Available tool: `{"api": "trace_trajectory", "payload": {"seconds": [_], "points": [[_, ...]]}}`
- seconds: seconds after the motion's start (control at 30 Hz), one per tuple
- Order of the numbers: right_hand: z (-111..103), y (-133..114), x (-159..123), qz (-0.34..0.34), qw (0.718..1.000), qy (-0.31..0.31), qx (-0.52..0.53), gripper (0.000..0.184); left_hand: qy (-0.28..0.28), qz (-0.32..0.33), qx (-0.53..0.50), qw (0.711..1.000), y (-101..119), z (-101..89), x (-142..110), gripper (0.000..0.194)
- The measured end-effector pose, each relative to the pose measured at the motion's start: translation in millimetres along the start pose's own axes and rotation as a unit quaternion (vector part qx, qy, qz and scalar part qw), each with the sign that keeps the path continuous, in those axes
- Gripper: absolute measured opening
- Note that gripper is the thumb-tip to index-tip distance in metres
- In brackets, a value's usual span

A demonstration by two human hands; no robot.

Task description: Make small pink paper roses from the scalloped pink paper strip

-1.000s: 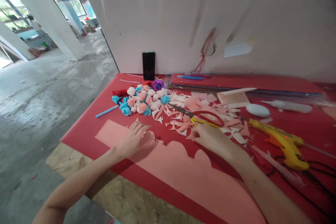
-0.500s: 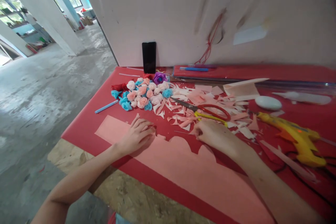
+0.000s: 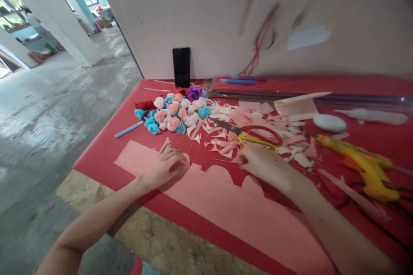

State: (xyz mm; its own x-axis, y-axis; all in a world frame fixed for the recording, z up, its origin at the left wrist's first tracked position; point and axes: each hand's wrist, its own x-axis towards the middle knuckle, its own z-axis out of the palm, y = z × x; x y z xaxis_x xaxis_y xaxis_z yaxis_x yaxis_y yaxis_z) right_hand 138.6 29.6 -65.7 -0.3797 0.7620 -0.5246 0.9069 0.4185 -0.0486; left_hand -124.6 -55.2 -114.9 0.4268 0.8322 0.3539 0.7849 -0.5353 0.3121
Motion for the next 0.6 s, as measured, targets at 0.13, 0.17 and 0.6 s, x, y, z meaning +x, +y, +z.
{"api": "trace_trajectory", "payload": {"seconds": [0.13,0.17,0.6], "points": [[0,1,-2,-0.006,1.0,0.009,0.01,0.023,0.003,-0.001,0.01,1.0,4,-2.7,2,0.013],[0,1,-2,-0.009,1.0,0.012,0.014,0.023,0.004,0.002,0.013,1.0,5,-4.2,2,0.015],[-4,-10,-25,-0.116,0.977,0.107,0.141,0.026,-0.055,0.086,0.051,0.993,17,-6.4,26,0.023]]}}
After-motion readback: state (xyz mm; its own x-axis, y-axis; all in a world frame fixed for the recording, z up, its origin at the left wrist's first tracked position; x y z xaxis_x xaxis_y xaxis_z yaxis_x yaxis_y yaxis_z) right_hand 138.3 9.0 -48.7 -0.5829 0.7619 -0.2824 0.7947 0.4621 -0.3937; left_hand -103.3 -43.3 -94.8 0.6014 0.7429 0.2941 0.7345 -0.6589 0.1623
